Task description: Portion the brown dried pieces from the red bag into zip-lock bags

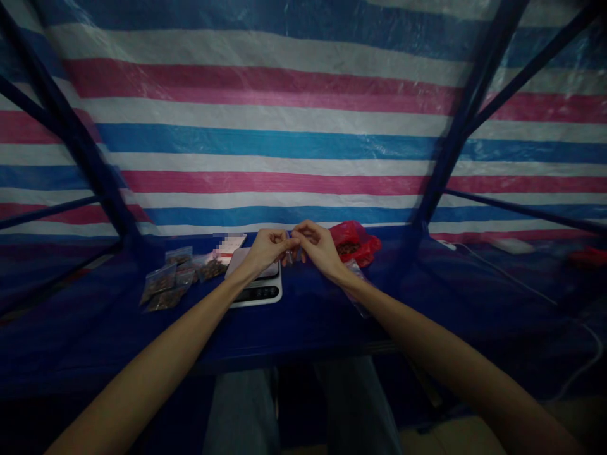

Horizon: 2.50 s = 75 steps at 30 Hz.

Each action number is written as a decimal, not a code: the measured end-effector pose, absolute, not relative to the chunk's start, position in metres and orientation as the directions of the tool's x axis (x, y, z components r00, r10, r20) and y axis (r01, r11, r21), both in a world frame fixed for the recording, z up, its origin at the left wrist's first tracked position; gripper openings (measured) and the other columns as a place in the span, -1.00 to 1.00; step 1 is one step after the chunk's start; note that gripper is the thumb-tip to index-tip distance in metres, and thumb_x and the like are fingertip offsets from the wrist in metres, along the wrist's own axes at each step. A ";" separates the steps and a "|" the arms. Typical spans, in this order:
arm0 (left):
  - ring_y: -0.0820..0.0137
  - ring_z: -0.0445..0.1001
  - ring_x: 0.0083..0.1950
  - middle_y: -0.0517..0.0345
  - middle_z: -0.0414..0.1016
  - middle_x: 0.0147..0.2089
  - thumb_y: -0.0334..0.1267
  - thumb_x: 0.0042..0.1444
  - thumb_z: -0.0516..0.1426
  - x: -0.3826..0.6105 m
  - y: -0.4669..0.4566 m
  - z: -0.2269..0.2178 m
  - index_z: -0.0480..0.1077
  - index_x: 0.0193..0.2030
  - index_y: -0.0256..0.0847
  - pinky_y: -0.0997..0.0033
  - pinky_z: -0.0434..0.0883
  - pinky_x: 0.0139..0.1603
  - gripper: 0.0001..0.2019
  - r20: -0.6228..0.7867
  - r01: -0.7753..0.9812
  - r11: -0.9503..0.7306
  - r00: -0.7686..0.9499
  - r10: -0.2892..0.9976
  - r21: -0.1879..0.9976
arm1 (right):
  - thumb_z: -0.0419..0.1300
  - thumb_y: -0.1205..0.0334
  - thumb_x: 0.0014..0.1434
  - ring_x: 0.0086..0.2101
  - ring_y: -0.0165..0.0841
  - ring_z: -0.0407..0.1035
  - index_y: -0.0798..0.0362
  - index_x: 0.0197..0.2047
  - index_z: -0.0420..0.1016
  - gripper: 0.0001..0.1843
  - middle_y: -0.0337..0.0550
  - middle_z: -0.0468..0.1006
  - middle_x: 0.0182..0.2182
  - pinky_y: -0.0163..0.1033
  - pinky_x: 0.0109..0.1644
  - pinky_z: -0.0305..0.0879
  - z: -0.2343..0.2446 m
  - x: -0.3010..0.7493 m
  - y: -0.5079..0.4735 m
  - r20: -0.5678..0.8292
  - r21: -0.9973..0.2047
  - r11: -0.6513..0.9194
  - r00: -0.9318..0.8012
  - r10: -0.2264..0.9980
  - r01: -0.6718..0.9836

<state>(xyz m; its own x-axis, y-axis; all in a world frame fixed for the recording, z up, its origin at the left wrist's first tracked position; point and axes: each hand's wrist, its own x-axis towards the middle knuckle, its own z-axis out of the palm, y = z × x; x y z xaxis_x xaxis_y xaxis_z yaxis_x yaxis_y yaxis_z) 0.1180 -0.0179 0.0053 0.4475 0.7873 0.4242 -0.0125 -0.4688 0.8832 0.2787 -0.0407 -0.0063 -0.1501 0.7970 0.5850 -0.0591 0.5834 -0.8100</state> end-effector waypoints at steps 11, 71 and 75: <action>0.52 0.29 -0.64 0.21 0.35 -0.67 0.16 0.13 0.22 0.119 -0.020 -0.004 0.34 -0.59 -0.24 0.51 0.19 -0.57 -0.49 0.502 0.075 -0.595 0.458 0.734 0.800 | 0.37 0.00 0.14 -0.40 -0.34 0.54 0.07 -0.34 0.48 -0.69 -0.17 0.59 -0.45 -0.22 -0.27 0.49 -0.006 0.293 -0.033 0.415 -0.908 0.400 -0.397 0.819 -0.124; 0.49 0.39 -0.65 0.16 0.51 -0.50 0.11 0.26 0.07 0.116 -0.019 0.003 0.32 -0.29 -0.22 0.55 0.19 -0.68 -0.62 0.496 -0.224 -0.446 0.290 0.819 0.867 | 0.49 0.28 -0.01 -0.36 -0.39 0.55 0.07 -0.31 0.54 -0.76 -0.19 0.63 -0.38 -0.35 -0.33 0.51 0.024 0.359 -0.004 0.219 -0.909 0.148 -0.146 0.965 -0.389; 0.49 0.36 -0.66 0.19 0.48 -0.54 0.15 0.26 0.05 0.118 -0.018 -0.002 0.30 -0.25 -0.21 0.57 0.19 -0.67 -0.60 0.473 -0.216 -0.423 0.327 0.818 0.880 | 0.53 0.20 -0.08 -0.33 -0.36 0.56 0.09 -0.31 0.58 -0.70 -0.16 0.62 -0.37 -0.27 -0.14 0.51 0.046 0.428 -0.009 0.310 -0.944 0.298 -0.065 0.949 -0.142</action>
